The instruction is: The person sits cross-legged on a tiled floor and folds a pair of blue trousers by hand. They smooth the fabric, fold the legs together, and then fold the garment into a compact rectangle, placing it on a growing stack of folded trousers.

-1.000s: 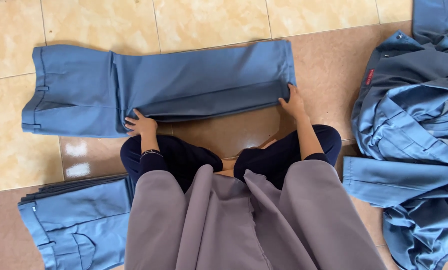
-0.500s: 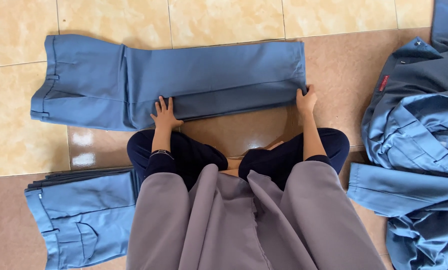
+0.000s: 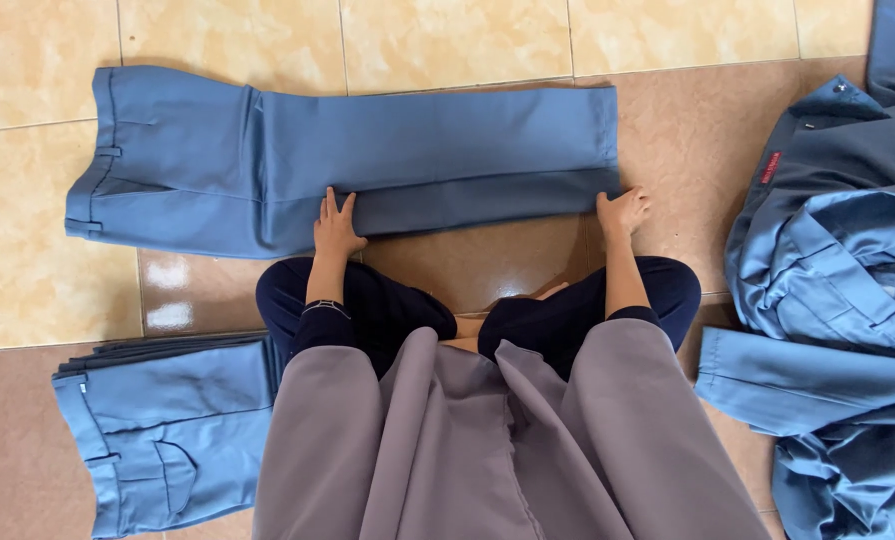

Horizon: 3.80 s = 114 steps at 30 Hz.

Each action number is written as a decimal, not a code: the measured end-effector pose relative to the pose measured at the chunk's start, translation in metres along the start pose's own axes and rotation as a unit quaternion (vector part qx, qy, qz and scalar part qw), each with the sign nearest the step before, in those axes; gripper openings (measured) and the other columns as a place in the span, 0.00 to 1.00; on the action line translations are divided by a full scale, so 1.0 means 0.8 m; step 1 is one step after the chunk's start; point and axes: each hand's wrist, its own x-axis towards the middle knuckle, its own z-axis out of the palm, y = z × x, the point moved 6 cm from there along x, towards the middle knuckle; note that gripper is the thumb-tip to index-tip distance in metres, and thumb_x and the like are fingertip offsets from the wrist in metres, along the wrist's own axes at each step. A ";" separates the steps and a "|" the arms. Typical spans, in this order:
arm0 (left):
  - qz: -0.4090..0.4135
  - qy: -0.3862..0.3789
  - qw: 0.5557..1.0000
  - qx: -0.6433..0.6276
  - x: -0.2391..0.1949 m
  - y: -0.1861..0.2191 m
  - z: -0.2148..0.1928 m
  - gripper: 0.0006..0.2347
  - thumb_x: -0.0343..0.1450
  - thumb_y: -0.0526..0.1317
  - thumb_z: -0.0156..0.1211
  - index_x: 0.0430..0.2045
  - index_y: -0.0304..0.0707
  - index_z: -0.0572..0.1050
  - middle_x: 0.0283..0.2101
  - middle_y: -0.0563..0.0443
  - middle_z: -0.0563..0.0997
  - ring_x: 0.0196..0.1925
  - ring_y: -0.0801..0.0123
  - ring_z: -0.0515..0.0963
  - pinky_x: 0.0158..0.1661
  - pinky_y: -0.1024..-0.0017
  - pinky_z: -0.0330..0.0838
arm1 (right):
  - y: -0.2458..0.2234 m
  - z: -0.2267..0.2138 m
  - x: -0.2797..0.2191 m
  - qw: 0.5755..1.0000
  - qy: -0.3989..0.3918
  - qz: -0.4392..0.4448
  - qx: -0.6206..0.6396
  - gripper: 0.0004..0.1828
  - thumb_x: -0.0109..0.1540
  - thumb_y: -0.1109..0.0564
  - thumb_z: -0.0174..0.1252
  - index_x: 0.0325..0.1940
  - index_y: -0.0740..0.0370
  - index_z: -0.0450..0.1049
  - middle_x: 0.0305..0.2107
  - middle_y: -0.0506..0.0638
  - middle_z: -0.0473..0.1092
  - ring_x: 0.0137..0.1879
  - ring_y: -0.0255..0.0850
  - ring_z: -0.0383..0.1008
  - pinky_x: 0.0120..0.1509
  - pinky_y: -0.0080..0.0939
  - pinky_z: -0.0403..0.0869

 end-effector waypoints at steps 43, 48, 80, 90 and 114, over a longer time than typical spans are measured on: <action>-0.045 0.017 0.875 -0.481 0.081 0.336 0.163 0.19 0.71 0.47 0.61 0.49 0.31 0.79 0.46 0.34 0.84 0.53 0.45 0.82 0.50 0.53 0.78 | -0.165 -0.004 -0.195 0.900 -0.177 -0.394 0.054 0.20 0.59 0.43 0.65 0.52 0.40 0.69 0.43 0.44 0.72 0.53 0.45 0.76 0.58 0.47 0.75; -0.073 0.053 0.884 -0.459 0.083 0.270 0.134 0.16 0.70 0.43 0.58 0.48 0.31 0.79 0.45 0.34 0.82 0.51 0.46 0.83 0.49 0.56 0.79 | -0.162 -0.015 -0.159 0.892 0.004 -0.443 0.085 0.08 0.63 0.45 0.65 0.44 0.40 0.76 0.39 0.35 0.75 0.50 0.35 0.76 0.55 0.36 0.75; -0.036 0.115 0.877 -0.465 0.052 0.210 0.111 0.16 0.68 0.33 0.63 0.49 0.27 0.75 0.47 0.25 0.81 0.52 0.37 0.82 0.50 0.50 0.78 | -0.032 0.049 -0.031 0.983 -0.054 -0.093 0.146 0.19 0.66 0.37 0.59 0.46 0.51 0.80 0.37 0.52 0.79 0.50 0.54 0.79 0.56 0.55 0.75; -0.076 0.203 0.891 -0.397 0.024 0.016 0.077 0.14 0.65 0.32 0.62 0.45 0.29 0.77 0.42 0.28 0.82 0.48 0.40 0.82 0.47 0.51 0.79 | -0.097 0.033 -0.103 0.952 -0.125 -0.265 0.092 0.25 0.64 0.44 0.66 0.56 0.62 0.69 0.42 0.64 0.71 0.53 0.65 0.74 0.55 0.63 0.75; -0.095 0.004 0.995 -0.039 0.005 0.152 0.081 0.29 0.76 0.56 0.40 0.75 0.61 0.50 0.78 0.41 0.52 0.78 0.41 0.48 0.58 0.33 0.60 | -0.094 -0.015 -0.076 0.838 -0.231 0.035 0.493 0.12 0.63 0.50 0.63 0.49 0.53 0.77 0.48 0.53 0.74 0.61 0.50 0.72 0.57 0.59 0.72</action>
